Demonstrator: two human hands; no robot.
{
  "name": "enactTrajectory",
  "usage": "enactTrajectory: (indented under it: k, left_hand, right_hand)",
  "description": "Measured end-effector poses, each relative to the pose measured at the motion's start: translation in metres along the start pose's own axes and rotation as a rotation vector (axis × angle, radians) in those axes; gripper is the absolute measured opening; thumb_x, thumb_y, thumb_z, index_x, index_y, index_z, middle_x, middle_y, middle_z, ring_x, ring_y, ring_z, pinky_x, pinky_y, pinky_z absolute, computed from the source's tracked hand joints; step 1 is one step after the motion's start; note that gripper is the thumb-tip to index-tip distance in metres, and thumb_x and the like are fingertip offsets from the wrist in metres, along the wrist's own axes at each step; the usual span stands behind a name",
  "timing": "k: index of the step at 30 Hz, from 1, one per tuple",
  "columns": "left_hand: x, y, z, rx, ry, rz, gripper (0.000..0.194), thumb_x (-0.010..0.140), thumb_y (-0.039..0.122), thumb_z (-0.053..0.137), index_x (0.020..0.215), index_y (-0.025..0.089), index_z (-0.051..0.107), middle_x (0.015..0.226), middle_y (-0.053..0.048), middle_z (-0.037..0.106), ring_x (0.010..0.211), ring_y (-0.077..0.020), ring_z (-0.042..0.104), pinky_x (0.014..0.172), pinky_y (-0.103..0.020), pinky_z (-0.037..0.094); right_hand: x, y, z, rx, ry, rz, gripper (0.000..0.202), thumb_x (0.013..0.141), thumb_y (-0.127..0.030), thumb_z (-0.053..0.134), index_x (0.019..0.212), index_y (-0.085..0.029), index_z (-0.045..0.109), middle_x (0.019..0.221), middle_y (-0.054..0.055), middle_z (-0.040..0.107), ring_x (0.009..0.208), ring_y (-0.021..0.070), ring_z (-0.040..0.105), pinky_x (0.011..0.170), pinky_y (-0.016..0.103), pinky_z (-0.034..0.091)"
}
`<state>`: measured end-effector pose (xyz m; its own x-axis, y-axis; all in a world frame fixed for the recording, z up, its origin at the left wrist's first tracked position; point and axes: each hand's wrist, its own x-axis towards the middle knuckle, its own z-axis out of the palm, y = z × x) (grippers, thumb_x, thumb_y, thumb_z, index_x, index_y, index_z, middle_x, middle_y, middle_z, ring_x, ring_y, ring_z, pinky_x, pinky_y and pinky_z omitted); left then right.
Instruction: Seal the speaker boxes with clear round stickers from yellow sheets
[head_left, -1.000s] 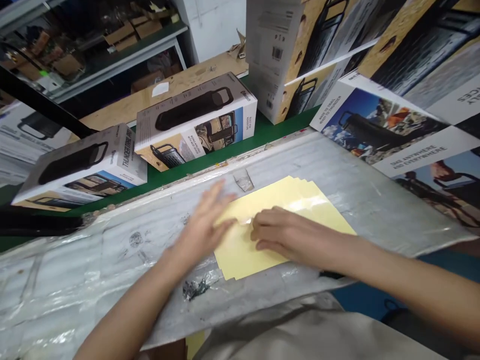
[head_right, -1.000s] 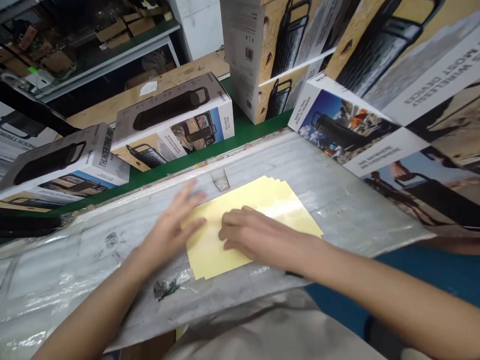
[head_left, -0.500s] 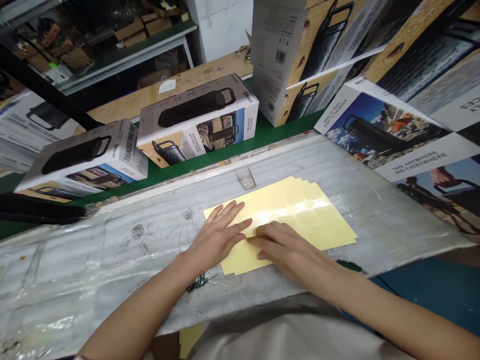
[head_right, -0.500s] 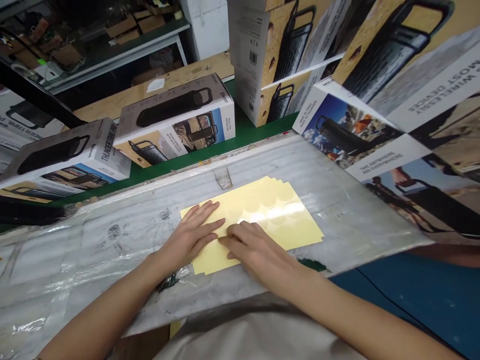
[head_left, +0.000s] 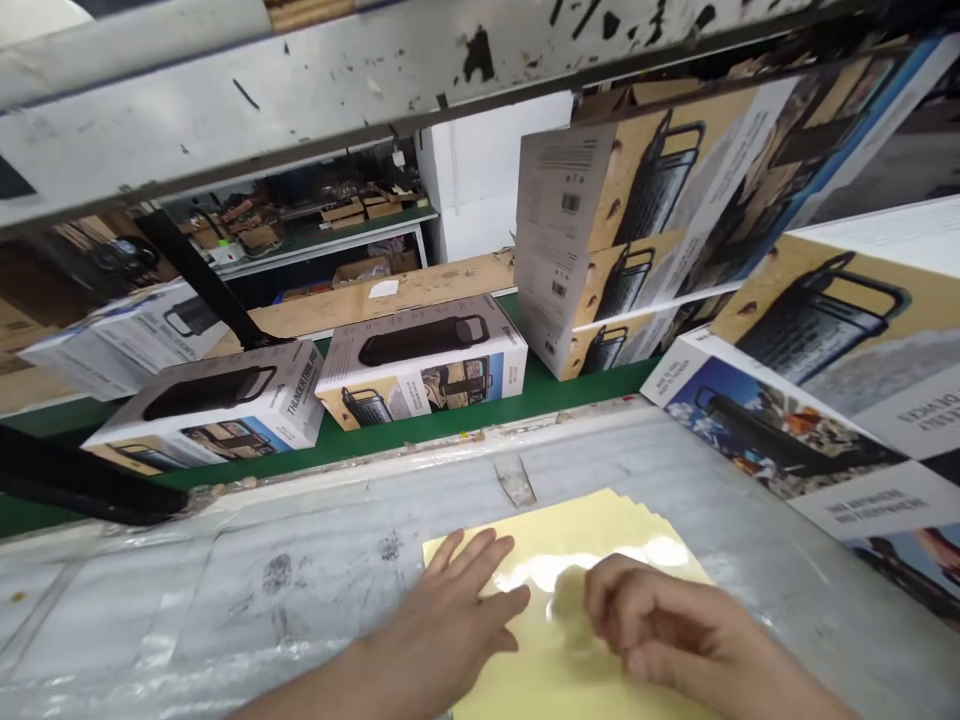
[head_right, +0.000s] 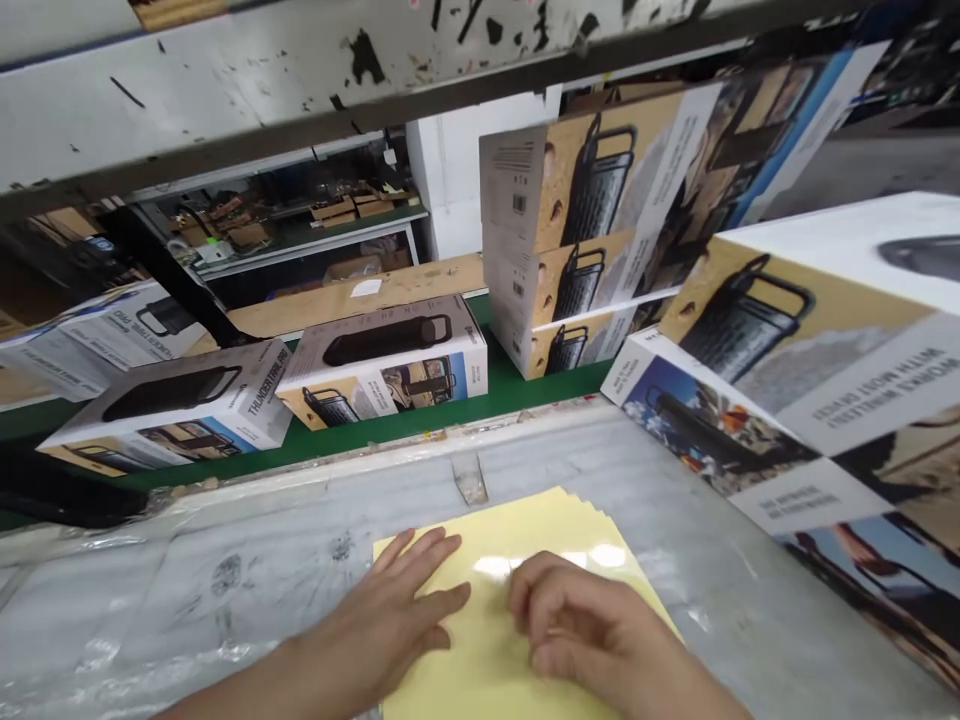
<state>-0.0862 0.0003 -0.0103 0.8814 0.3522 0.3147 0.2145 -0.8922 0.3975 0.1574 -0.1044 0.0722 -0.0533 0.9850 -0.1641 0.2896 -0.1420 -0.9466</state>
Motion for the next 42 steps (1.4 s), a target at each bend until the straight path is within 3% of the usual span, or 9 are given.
enactTrajectory:
  k: [3,7,10,13,19,24,30,35,42]
  left_hand:
    - [0.038,-0.039,-0.055,-0.086,0.197,0.001,0.022,0.103,0.029,0.054,0.116,0.028,0.071,0.139,-0.006,0.067,0.132,-0.0233,0.061,0.114,-0.046,0.050]
    - [0.117,-0.153,-0.148,0.085,0.486,-0.308,0.030,0.102,0.025,0.049,0.126,0.023,0.066,0.137,-0.010,0.066,0.134,-0.0244,0.057,0.116,-0.045,0.044]
    - [0.160,-0.235,-0.184,0.197,0.346,-0.631,0.035,0.102,0.023,0.045,0.133,0.015,0.060,0.149,-0.016,0.056,0.144,-0.0242,0.046,0.119,-0.040,0.037]
    - [0.175,-0.280,-0.178,0.193,0.212,-0.694,0.029,0.103,0.028,0.044,0.121,0.020,0.065,0.140,-0.011,0.064,0.135,-0.0251,0.055,0.112,-0.039,0.043]
    - [0.169,-0.295,-0.154,0.214,0.104,-0.708,0.036,0.107,0.036,0.029,0.116,0.022,0.062,0.133,-0.011,0.068,0.124,-0.0296,0.063,0.106,-0.047,0.043]
    - [0.167,-0.298,-0.155,0.213,0.089,-0.718,0.035,0.108,0.035,0.027,0.116,0.020,0.058,0.136,-0.013,0.066,0.129,-0.0316,0.059,0.108,-0.052,0.040]
    - [0.164,-0.299,-0.152,0.210,0.094,-0.716,0.035,0.109,0.035,0.026,0.117,0.019,0.056,0.138,-0.014,0.065,0.131,-0.0307,0.057,0.108,-0.051,0.039]
    - [0.160,-0.297,-0.152,0.211,0.102,-0.706,0.035,0.109,0.033,0.025,0.117,0.019,0.057,0.139,-0.014,0.064,0.132,-0.0307,0.056,0.108,-0.051,0.039]
    - [0.156,-0.305,-0.154,0.215,0.110,-0.707,0.040,0.107,0.032,0.027,0.138,0.022,0.049,0.142,-0.013,0.064,0.134,-0.0321,0.057,0.109,-0.052,0.039]
  right_hand:
    - [0.024,-0.027,-0.022,-0.067,0.065,0.038,0.038,0.084,-0.054,0.077,0.068,-0.021,0.065,0.071,0.004,0.064,0.068,0.0206,0.062,0.064,0.032,0.052]
    - [0.090,-0.068,-0.033,-0.134,0.049,-0.100,0.028,0.084,-0.048,0.078,0.091,-0.022,0.068,0.075,0.004,0.067,0.070,0.0207,0.065,0.063,0.032,0.054]
    - [0.165,-0.094,-0.035,-0.205,-0.016,-0.292,0.030,0.085,-0.040,0.075,0.107,-0.022,0.063,0.081,0.005,0.069,0.075,0.0218,0.067,0.066,0.035,0.056]
    - [0.253,-0.112,-0.038,-0.352,0.017,-0.416,0.030,0.084,-0.034,0.072,0.109,-0.021,0.062,0.089,0.006,0.070,0.080,0.0230,0.067,0.070,0.037,0.054]
    - [0.408,-0.122,-0.032,-0.497,0.022,-0.489,0.022,0.077,-0.021,0.070,0.095,-0.022,0.056,0.075,-0.002,0.061,0.077,0.0197,0.063,0.074,0.033,0.049]
    - [0.468,-0.112,-0.015,-0.561,-0.033,-0.480,0.024,0.075,-0.018,0.070,0.092,-0.021,0.053,0.071,-0.005,0.057,0.069,0.0153,0.057,0.072,0.029,0.047]
    - [0.492,-0.096,-0.011,-0.727,-0.006,-0.441,0.028,0.076,-0.017,0.071,0.098,-0.022,0.054,0.078,-0.003,0.062,0.072,0.0174,0.059,0.071,0.031,0.050]
    - [0.473,-0.093,-0.010,-0.908,0.113,-0.510,0.025,0.087,-0.009,0.054,0.110,-0.018,0.059,0.114,0.013,0.067,0.110,0.0293,0.060,0.097,0.045,0.047]
    - [0.451,-0.089,0.006,-1.115,-0.041,-0.499,0.049,0.095,-0.012,0.046,0.144,-0.015,0.045,0.125,0.018,0.070,0.116,0.0347,0.064,0.100,0.051,0.047]
